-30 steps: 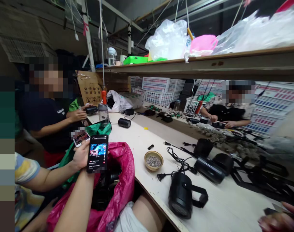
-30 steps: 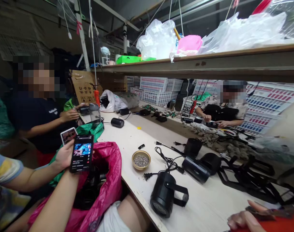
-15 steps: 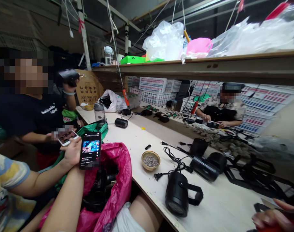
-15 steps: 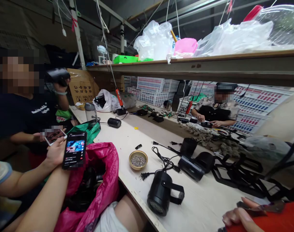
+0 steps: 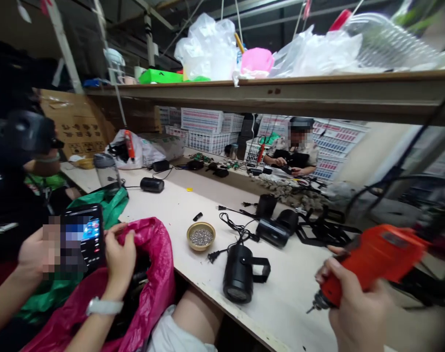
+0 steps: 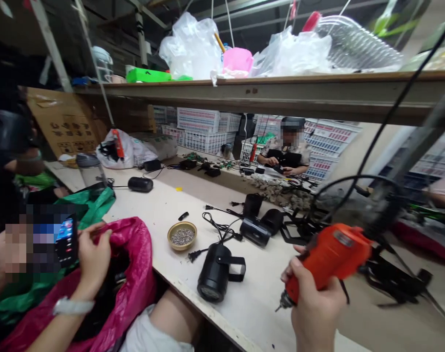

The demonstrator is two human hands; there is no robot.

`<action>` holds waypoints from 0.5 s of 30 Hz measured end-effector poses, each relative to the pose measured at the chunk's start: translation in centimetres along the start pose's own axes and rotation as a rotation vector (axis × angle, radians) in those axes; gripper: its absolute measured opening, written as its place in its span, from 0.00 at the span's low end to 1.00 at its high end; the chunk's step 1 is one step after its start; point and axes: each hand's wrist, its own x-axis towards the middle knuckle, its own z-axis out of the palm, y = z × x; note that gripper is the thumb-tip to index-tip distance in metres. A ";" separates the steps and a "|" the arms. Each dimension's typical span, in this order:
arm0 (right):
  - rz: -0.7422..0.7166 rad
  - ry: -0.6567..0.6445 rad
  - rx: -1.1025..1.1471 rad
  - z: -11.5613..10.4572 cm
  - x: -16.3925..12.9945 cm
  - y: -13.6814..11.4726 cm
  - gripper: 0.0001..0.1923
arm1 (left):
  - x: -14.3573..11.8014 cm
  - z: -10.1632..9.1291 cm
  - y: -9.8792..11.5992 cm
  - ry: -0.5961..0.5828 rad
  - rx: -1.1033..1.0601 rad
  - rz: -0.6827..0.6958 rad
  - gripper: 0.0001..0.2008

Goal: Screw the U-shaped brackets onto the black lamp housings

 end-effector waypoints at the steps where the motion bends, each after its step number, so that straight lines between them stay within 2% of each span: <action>1: 0.021 -0.026 -0.061 -0.2 0.0 0.1 0.27 | -2.5 0.9 0.4 -0.022 0.012 0.057 0.12; 2: 0.032 -0.050 -0.136 -0.5 0.1 0.3 0.28 | -5.2 1.5 0.9 -0.061 0.013 0.111 0.11; 3: 0.038 -0.061 -0.210 -0.8 0.2 0.6 0.29 | -8.0 1.8 1.5 -0.150 0.011 0.194 0.08; 5: 0.043 -0.047 -0.308 -1.4 0.3 1.1 0.31 | -13.1 2.3 2.9 -0.447 0.003 0.493 0.07; 6: 0.045 -0.030 -0.323 -1.7 0.4 1.3 0.32 | -15.2 2.5 3.6 -0.577 0.014 0.576 0.10; 8: 0.048 -0.021 -0.317 -1.9 0.3 1.6 0.34 | -17.5 3.4 4.8 -0.722 0.051 0.666 0.14; 9: 0.039 -0.032 -0.314 -2.0 0.1 1.8 0.35 | -17.6 4.0 5.3 -0.755 0.110 0.664 0.14; 11: 0.002 -0.064 -0.319 -2.0 -0.1 2.0 0.35 | -15.8 5.8 5.9 -0.779 0.288 0.597 0.13; 12: -0.024 -0.069 -0.315 -2.1 -0.3 2.2 0.35 | -14.2 6.7 6.0 -0.810 0.435 0.539 0.14; 15: -0.096 -0.027 -0.279 -2.2 -0.8 3.1 0.38 | -8.7 9.2 6.0 -0.897 0.610 0.486 0.13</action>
